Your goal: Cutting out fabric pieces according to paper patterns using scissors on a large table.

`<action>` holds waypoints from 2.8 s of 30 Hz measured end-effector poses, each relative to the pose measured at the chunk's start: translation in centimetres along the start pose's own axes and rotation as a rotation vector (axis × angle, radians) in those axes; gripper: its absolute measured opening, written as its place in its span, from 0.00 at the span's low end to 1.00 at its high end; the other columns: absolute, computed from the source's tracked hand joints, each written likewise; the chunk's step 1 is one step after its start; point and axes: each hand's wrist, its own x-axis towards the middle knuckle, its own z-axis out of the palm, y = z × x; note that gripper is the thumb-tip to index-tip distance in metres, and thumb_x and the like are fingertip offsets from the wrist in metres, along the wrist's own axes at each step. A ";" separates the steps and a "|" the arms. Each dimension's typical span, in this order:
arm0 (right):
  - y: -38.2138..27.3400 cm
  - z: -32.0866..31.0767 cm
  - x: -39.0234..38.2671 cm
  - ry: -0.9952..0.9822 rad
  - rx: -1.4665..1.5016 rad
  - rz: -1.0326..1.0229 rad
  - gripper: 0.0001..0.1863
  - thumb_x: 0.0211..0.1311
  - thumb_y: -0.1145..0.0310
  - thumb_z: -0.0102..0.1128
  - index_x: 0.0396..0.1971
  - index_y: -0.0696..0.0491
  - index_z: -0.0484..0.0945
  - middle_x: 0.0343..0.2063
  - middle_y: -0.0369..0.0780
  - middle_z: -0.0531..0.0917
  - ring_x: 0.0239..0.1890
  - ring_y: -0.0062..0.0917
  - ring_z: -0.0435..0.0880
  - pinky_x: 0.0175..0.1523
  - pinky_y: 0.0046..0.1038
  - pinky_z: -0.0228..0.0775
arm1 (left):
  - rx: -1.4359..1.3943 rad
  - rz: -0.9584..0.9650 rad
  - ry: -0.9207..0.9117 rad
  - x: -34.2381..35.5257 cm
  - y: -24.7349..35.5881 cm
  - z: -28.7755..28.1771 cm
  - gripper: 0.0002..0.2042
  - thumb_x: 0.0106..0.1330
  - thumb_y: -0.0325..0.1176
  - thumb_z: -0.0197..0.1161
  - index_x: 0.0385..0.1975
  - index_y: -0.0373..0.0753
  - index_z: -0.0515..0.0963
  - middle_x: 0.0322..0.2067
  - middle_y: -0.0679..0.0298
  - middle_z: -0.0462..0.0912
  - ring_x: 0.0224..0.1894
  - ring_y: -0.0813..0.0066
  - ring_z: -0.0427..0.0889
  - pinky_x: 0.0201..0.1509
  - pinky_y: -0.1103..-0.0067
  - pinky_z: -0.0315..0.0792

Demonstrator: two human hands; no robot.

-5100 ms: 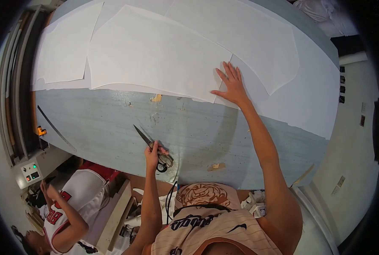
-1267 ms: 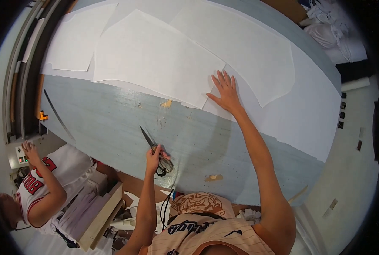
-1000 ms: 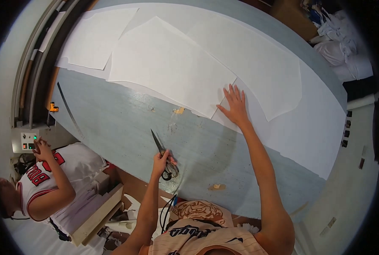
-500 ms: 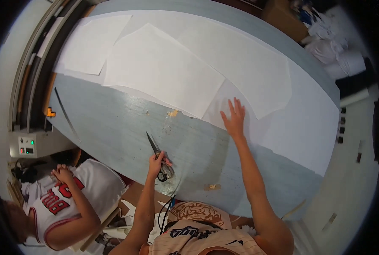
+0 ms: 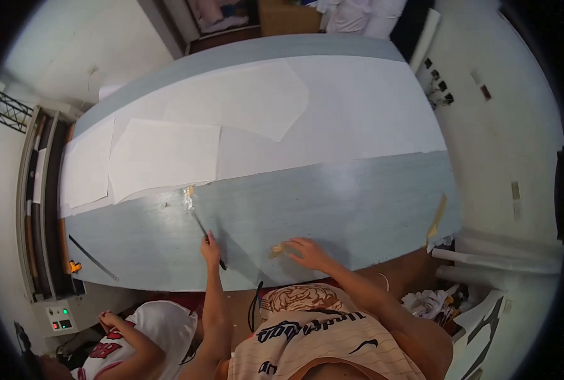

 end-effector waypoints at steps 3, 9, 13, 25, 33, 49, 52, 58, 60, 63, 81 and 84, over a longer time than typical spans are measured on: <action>3.3 -3.8 -6.8 0.218 -0.024 0.116 0.25 0.70 0.56 0.63 0.62 0.53 0.76 0.60 0.47 0.79 0.60 0.45 0.78 0.65 0.44 0.71 | 0.342 0.396 -0.067 -5.5 2.8 6.6 0.17 0.76 0.45 0.59 0.40 0.34 0.75 0.26 0.49 0.83 0.29 0.46 0.83 0.35 0.59 0.75; 4.0 -8.1 -27.4 0.594 -0.103 0.480 0.24 0.69 0.58 0.64 0.58 0.56 0.78 0.58 0.49 0.80 0.58 0.45 0.80 0.61 0.42 0.74 | 0.801 0.988 -0.417 -20.4 2.2 17.6 0.12 0.74 0.42 0.60 0.49 0.43 0.73 0.39 0.50 0.85 0.38 0.40 0.84 0.40 0.52 0.76; 3.8 -9.1 -41.1 0.803 -0.132 0.728 0.23 0.68 0.59 0.65 0.57 0.57 0.79 0.54 0.51 0.82 0.53 0.47 0.82 0.57 0.41 0.76 | 0.772 0.784 -0.642 -25.4 4.5 26.3 0.16 0.73 0.42 0.61 0.54 0.43 0.71 0.44 0.49 0.84 0.42 0.39 0.83 0.43 0.50 0.77; 1.9 8.0 -67.1 1.163 0.114 1.610 0.25 0.63 0.56 0.63 0.54 0.57 0.82 0.50 0.54 0.85 0.52 0.49 0.84 0.58 0.42 0.76 | 0.932 1.288 -0.931 -30.0 9.7 41.9 0.16 0.71 0.32 0.58 0.55 0.33 0.77 0.45 0.43 0.83 0.47 0.41 0.82 0.48 0.56 0.76; 1.8 -6.6 -55.7 1.358 0.343 1.081 0.18 0.68 0.64 0.59 0.53 0.56 0.82 0.42 0.53 0.87 0.42 0.46 0.87 0.48 0.43 0.78 | 0.301 1.243 -1.601 -51.7 16.2 52.1 0.13 0.73 0.32 0.62 0.46 0.27 0.75 0.33 0.51 0.85 0.33 0.56 0.85 0.42 0.66 0.78; 4.3 -11.2 -86.1 2.062 0.969 0.685 0.10 0.61 0.70 0.75 0.34 0.57 0.81 0.27 0.32 0.82 0.31 0.14 0.78 0.35 0.21 0.70 | 0.414 0.451 -2.393 -109.5 8.3 56.7 0.13 0.78 0.37 0.60 0.39 0.31 0.79 0.30 0.63 0.83 0.30 0.78 0.81 0.40 0.79 0.79; 1.5 -11.7 -92.3 2.158 1.033 0.840 0.13 0.61 0.66 0.77 0.33 0.58 0.81 0.23 0.31 0.81 0.25 0.15 0.77 0.30 0.23 0.68 | 0.550 0.566 -2.314 -116.3 6.1 60.1 0.18 0.77 0.43 0.61 0.44 0.30 0.82 0.33 0.60 0.87 0.34 0.81 0.83 0.41 0.80 0.77; -2.1 -6.9 -110.6 2.302 0.838 1.192 0.11 0.61 0.71 0.75 0.34 0.59 0.79 0.22 0.33 0.79 0.22 0.15 0.75 0.28 0.21 0.65 | 0.286 0.022 -2.005 -137.5 1.3 77.2 0.16 0.74 0.37 0.63 0.41 0.24 0.77 0.35 0.56 0.82 0.40 0.61 0.89 0.46 0.73 0.86; -3.1 -7.0 -112.7 2.381 0.896 1.218 0.07 0.63 0.76 0.69 0.34 0.60 0.78 0.20 0.32 0.77 0.19 0.15 0.72 0.26 0.20 0.64 | 0.499 -0.062 -1.955 -138.9 0.8 78.5 0.14 0.73 0.33 0.61 0.39 0.23 0.75 0.35 0.54 0.81 0.39 0.54 0.90 0.45 0.65 0.88; -2.9 -8.4 -117.4 2.432 0.914 1.268 0.06 0.64 0.77 0.67 0.34 0.59 0.78 0.19 0.32 0.77 0.19 0.14 0.72 0.25 0.20 0.63 | 0.616 -0.018 -1.986 -142.1 0.8 77.9 0.11 0.71 0.30 0.59 0.35 0.25 0.74 0.33 0.53 0.80 0.37 0.53 0.90 0.43 0.65 0.89; 2.8 -12.0 -122.7 1.993 0.555 1.291 0.12 0.59 0.72 0.76 0.30 0.60 0.78 0.16 0.30 0.69 0.21 0.14 0.62 0.25 0.24 0.55 | 0.634 0.144 -1.826 -145.0 -1.9 77.4 0.12 0.63 0.37 0.75 0.31 0.42 0.77 0.24 0.71 0.76 0.22 0.83 0.77 0.20 0.83 0.62; 2.9 -12.3 -123.1 1.852 0.477 1.434 0.12 0.54 0.70 0.73 0.33 0.59 0.80 0.19 0.46 0.76 0.21 0.30 0.73 0.32 0.32 0.68 | 0.509 0.164 -1.891 -142.3 0.5 78.3 0.12 0.67 0.38 0.73 0.30 0.41 0.76 0.24 0.72 0.76 0.24 0.83 0.79 0.23 0.83 0.64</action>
